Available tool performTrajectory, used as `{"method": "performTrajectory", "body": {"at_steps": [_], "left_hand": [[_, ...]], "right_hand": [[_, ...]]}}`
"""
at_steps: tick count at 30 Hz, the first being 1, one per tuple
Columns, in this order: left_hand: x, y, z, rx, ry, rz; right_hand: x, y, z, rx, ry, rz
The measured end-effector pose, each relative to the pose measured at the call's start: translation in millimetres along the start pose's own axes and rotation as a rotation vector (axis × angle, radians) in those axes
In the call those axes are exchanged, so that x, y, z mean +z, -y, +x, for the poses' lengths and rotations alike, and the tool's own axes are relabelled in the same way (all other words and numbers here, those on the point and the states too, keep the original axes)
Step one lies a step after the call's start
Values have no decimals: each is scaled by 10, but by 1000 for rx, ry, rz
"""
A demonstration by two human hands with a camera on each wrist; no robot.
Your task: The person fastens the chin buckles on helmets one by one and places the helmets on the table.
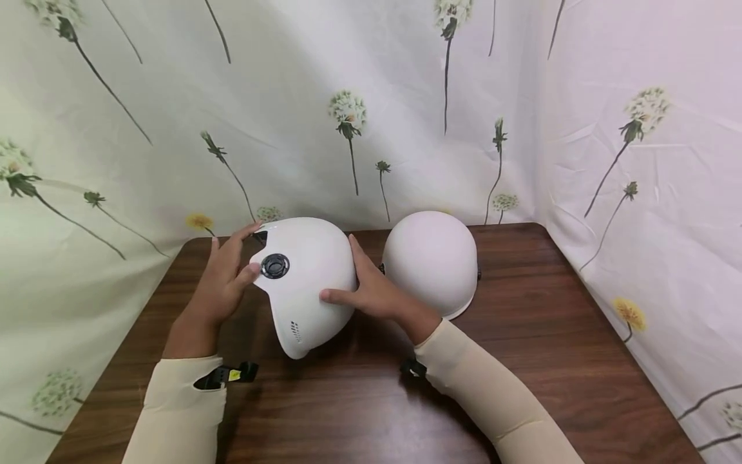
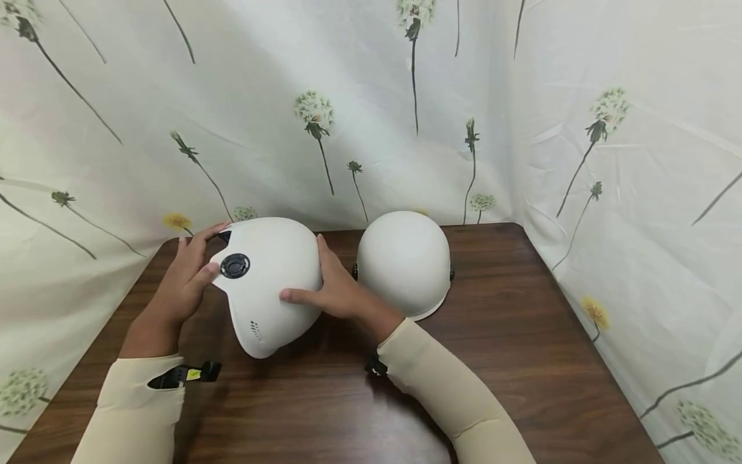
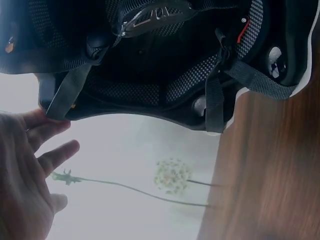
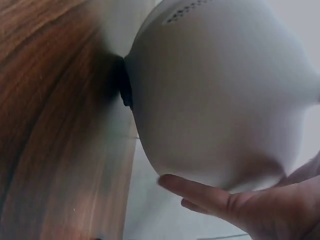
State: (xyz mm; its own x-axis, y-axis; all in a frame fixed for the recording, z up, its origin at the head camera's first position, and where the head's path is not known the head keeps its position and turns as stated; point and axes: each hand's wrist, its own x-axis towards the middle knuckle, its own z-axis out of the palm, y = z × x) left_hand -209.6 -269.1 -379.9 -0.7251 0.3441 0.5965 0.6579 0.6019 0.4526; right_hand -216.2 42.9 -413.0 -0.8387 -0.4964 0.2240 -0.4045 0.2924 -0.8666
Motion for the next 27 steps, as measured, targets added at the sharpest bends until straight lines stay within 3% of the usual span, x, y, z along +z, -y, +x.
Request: {"method": "performTrajectory", "body": {"at_steps": [7,15,21,27], "left_hand": [[37,54,-19,102,-112,54],[118,97,28,115,-151,-27],[209,187,-10,145,-67,-162],[245,232,-119,7,55,-306]], "right_hand": [[137,66,-22,-22,-99,-7],[34,184,-20,-52,-174,-149],[-113,250,-58,-8,-152,-235],[-138,313,-79,54,-155,-330]]}}
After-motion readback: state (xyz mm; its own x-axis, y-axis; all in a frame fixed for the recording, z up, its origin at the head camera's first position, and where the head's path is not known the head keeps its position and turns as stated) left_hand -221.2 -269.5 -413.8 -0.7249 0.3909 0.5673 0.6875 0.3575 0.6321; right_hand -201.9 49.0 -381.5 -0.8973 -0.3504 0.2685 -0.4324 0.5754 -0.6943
